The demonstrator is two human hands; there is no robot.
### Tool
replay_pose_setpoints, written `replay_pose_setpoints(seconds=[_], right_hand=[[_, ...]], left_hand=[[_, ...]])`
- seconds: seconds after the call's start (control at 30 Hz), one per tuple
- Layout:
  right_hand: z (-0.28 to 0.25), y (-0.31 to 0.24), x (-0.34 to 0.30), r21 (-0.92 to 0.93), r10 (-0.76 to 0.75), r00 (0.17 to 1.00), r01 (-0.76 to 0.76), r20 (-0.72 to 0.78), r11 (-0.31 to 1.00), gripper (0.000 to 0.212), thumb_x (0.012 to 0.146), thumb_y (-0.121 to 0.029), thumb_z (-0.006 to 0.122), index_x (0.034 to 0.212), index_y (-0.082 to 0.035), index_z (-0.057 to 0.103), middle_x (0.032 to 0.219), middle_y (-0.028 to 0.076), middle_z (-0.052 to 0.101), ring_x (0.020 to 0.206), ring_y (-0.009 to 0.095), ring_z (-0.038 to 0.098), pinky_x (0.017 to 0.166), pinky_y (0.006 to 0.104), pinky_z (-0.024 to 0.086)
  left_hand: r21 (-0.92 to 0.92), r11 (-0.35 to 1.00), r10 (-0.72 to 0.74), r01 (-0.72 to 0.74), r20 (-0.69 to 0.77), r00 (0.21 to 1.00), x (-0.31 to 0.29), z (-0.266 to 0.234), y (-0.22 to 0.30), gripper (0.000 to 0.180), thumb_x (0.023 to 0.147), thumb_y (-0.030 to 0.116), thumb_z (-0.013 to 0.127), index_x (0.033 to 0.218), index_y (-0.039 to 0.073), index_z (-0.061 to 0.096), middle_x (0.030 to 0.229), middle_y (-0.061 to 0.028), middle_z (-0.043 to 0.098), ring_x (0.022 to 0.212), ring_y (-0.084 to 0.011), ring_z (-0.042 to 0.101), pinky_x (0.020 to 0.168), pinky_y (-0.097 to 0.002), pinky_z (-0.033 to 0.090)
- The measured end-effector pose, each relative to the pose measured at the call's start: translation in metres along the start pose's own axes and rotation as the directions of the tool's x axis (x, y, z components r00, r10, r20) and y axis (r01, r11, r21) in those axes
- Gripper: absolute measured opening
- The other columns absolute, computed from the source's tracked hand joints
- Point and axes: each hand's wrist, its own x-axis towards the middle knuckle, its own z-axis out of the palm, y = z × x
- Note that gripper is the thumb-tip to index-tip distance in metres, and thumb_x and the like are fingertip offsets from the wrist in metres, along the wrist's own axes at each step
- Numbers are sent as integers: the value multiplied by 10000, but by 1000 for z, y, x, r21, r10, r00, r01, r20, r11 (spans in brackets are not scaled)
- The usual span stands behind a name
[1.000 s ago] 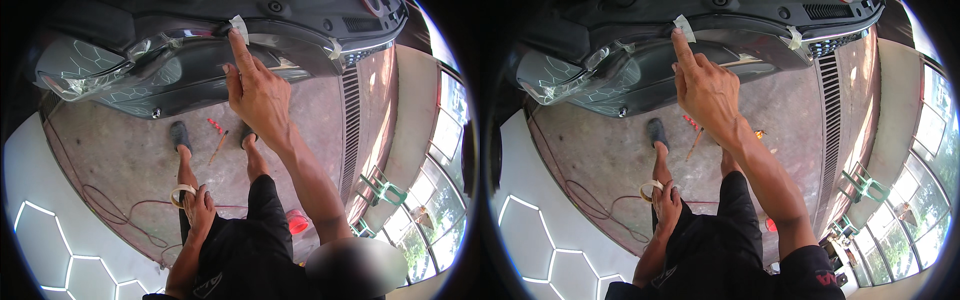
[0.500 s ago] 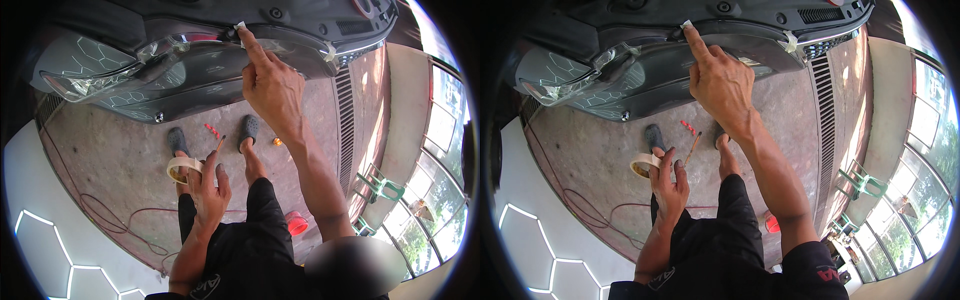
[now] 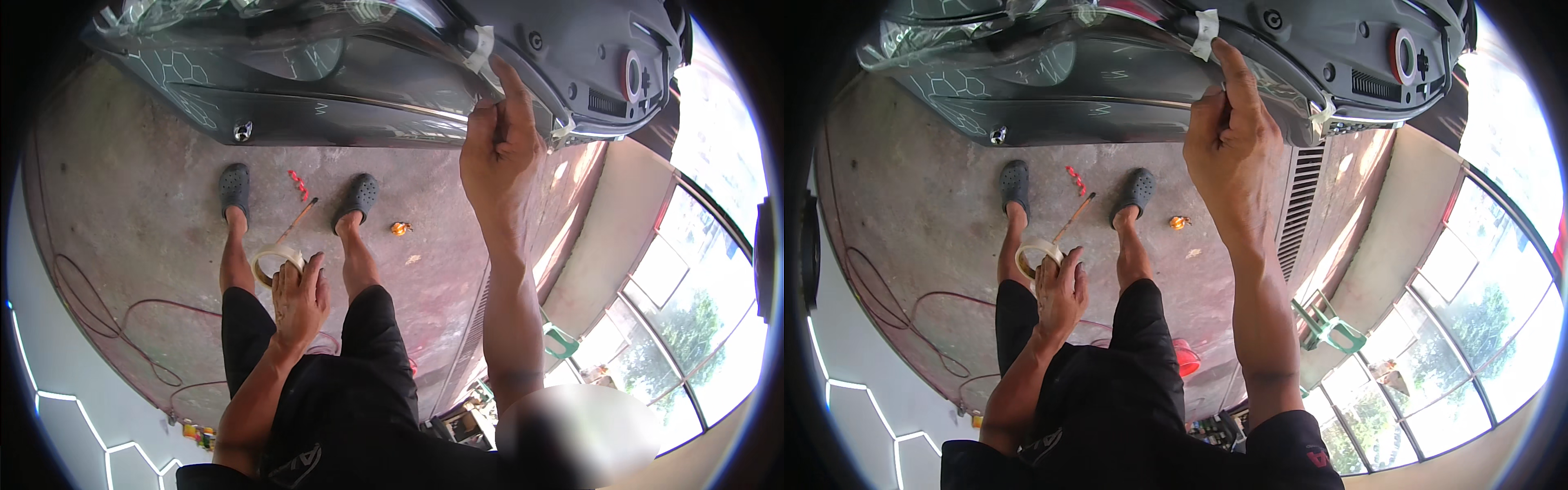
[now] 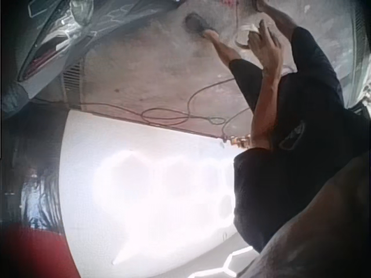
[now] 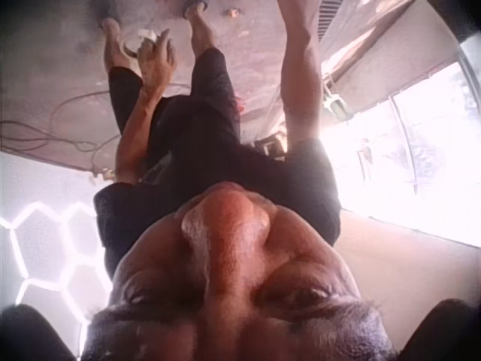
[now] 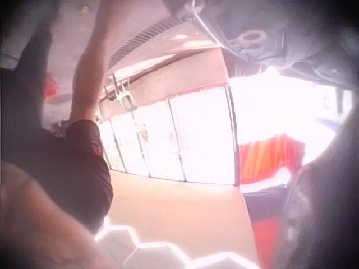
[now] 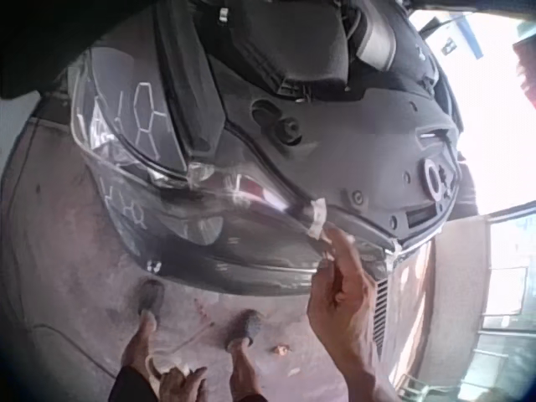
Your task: The person repairs a damaged car bumper by applying a dark filler paste with a brush and securing sections with masking tape. They repeatedly smooth the filler and tape along the bumper's edge and lower panel.
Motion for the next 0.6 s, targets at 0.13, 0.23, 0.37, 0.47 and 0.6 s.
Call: replay_pose_setpoints(seconds=[0.13, 0.23, 0.37, 0.47, 0.6], right_hand=[[-3, -11, 3, -59, 25, 996, -20, 90, 998, 475, 1026, -21, 564, 1499, -68, 569, 694, -25, 514, 616, 37, 451, 603, 219, 374], [1, -20, 6, -116, 61, 994, -50, 90, 992, 496, 1019, -21, 562, 1513, -71, 558, 657, -10, 517, 581, 42, 454, 568, 234, 379], [0, -30, 11, -117, 167, 980, -154, 104, 981, 509, 1028, -47, 558, 1536, -45, 522, 655, -14, 510, 610, 40, 457, 599, 234, 380], [1, -27, 9, -162, 174, 980, -158, 92, 974, 524, 1033, -63, 541, 1556, -51, 504, 665, -14, 515, 628, 45, 470, 602, 244, 383], [0, -26, 11, -174, 218, 969, -196, 118, 965, 586, 1011, -54, 535, 1592, -63, 466, 692, -4, 538, 656, 54, 501, 624, 257, 429]], left_hand=[[17, 996, -87, 86, 126, 988, -60, 40, -50, 413, 886, 116, 717, 1288, 72, 634, 1045, -190, 589, 992, -389, 606, 875, -513, 478], [26, 988, -156, 154, 144, 977, -90, 59, -78, 388, 889, 110, 714, 1264, 59, 628, 1047, -183, 585, 983, -380, 604, 869, -504, 480], [-24, 973, -224, 229, 135, 965, -81, 62, -80, 372, 895, 104, 716, 1252, 51, 627, 1036, -178, 581, 968, -373, 602, 858, -495, 478], [-93, 965, -232, 244, 123, 965, -74, 64, -84, 349, 902, 96, 714, 1238, 52, 633, 1024, -177, 584, 957, -371, 607, 838, -500, 472], [-171, 949, -249, 266, 111, 962, -70, 59, -88, 337, 895, 77, 708, 1222, 43, 635, 1014, -189, 594, 943, -383, 613, 812, -509, 468]])
